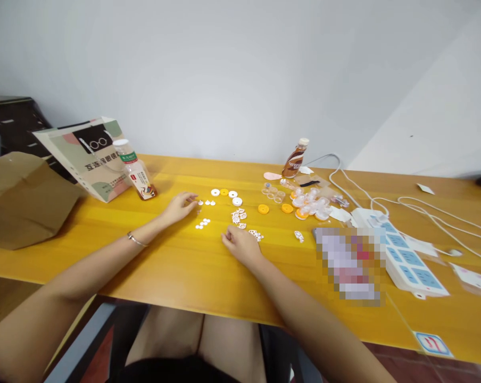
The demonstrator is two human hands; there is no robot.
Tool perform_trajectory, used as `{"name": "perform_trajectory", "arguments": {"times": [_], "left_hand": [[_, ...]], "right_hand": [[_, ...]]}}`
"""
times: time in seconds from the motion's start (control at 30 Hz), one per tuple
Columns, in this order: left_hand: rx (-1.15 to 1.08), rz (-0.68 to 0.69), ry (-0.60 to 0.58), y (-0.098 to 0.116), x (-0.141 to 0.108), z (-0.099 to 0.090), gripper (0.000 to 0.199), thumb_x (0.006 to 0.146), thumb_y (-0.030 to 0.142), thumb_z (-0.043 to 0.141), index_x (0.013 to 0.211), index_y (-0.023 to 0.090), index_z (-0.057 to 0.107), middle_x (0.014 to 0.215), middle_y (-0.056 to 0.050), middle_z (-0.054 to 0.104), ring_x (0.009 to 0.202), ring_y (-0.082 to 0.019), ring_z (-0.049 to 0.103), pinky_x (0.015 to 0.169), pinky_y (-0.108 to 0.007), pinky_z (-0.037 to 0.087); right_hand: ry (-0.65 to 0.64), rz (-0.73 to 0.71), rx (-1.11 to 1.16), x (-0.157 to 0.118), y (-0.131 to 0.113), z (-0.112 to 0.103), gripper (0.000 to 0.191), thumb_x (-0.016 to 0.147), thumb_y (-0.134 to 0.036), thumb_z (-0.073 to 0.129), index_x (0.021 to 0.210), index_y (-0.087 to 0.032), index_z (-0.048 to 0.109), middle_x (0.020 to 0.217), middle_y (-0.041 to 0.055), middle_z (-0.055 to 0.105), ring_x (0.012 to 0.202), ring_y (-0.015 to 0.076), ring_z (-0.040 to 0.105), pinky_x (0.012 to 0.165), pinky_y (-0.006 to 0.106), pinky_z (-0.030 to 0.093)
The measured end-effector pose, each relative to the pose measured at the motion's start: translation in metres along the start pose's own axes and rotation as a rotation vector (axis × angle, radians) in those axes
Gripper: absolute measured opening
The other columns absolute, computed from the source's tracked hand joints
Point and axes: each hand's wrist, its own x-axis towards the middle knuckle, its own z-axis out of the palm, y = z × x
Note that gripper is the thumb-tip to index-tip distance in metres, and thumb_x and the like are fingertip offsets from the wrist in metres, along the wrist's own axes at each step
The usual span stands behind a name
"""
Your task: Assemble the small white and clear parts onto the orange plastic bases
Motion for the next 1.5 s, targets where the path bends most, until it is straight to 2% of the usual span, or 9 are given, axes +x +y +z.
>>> {"name": "perform_trajectory", "arguments": {"times": [0.23,0.37,0.47,0.6,0.8,1.13,1.27,1.37,1.5], "left_hand": [[0.024,0.009,-0.028,-0.007,0.014,0.016,0.017,0.075,0.026,0.053,0.079,0.015,0.066,0.079,-0.007,0.062,0.075,-0.017,0.056,0.074,-0.029,0.043],[0.011,0.016,0.012,0.003,0.011,0.012,0.018,0.076,0.026,0.052,0.079,0.015,0.065,0.084,-0.007,0.062,0.08,-0.018,0.056,0.077,-0.029,0.042],[-0.042,0.073,0.003,0.02,-0.001,0.008,0.019,0.078,0.029,0.051,0.082,0.016,0.065,0.085,-0.006,0.063,0.082,-0.016,0.057,0.078,-0.027,0.042],[-0.204,0.253,-0.136,0.045,-0.029,0.007,0.02,0.08,0.031,0.051,0.083,0.017,0.065,0.085,-0.005,0.063,0.081,-0.015,0.057,0.078,-0.025,0.042],[-0.13,0.411,-0.28,0.058,-0.055,0.015,0.018,0.08,0.029,0.049,0.084,0.019,0.064,0.091,-0.004,0.062,0.089,-0.016,0.055,0.084,-0.029,0.039],[-0.031,0.41,-0.228,0.06,-0.059,0.019,0.02,0.079,0.029,0.051,0.091,0.02,0.063,0.095,-0.003,0.062,0.092,-0.016,0.055,0.087,-0.032,0.039],[-0.08,0.373,-0.111,0.049,-0.045,0.012,0.02,0.079,0.027,0.05,0.092,0.019,0.064,0.095,-0.004,0.063,0.091,-0.016,0.056,0.088,-0.031,0.04],[-0.062,0.212,-0.014,0.025,-0.023,0.003,0.021,0.079,0.024,0.049,0.091,0.016,0.064,0.093,-0.006,0.064,0.089,-0.016,0.057,0.084,-0.03,0.043],[0.007,0.116,-0.098,-0.006,-0.003,-0.005,0.019,0.078,0.024,0.05,0.086,0.015,0.066,0.089,-0.007,0.065,0.084,-0.016,0.059,0.078,-0.028,0.045]], "right_hand": [[-0.03,-0.008,0.014,0.003,0.004,0.0,0.021,0.078,-0.035,0.046,0.063,-0.021,0.048,0.052,-0.0023,0.05,0.048,0.0113,0.044,0.048,0.023,0.023],[-0.047,-0.01,0.019,0.004,0.005,-0.001,0.022,0.078,-0.036,0.046,0.062,-0.021,0.047,0.052,-0.0023,0.05,0.049,0.0114,0.044,0.048,0.023,0.024],[-0.061,-0.016,0.041,0.006,0.007,-0.002,0.021,0.078,-0.036,0.046,0.064,-0.021,0.048,0.054,-0.0022,0.051,0.049,0.0114,0.045,0.048,0.022,0.025],[-0.092,-0.026,0.112,0.009,0.011,-0.006,0.02,0.078,-0.035,0.047,0.064,-0.02,0.048,0.054,-0.0023,0.052,0.05,0.0111,0.045,0.049,0.022,0.028],[-0.12,-0.003,0.217,0.011,0.012,-0.013,0.02,0.077,-0.035,0.047,0.065,-0.019,0.052,0.055,-0.0025,0.052,0.051,0.0105,0.044,0.05,0.022,0.032],[-0.135,0.01,0.263,0.011,0.012,-0.014,0.021,0.076,-0.036,0.048,0.067,-0.018,0.052,0.058,-0.0022,0.052,0.052,0.0099,0.045,0.051,0.022,0.034],[-0.141,0.013,0.266,0.011,0.013,-0.014,0.021,0.076,-0.036,0.048,0.068,-0.018,0.053,0.057,-0.0022,0.052,0.052,0.0101,0.045,0.05,0.022,0.034],[-0.135,0.017,0.265,0.01,0.012,-0.015,0.02,0.076,-0.035,0.048,0.067,-0.018,0.053,0.058,-0.0021,0.052,0.052,0.01,0.045,0.05,0.022,0.035],[-0.14,0.014,0.255,0.009,0.011,-0.017,0.02,0.076,-0.036,0.048,0.067,-0.018,0.053,0.058,-0.0019,0.053,0.053,0.0101,0.045,0.051,0.022,0.035]]}}
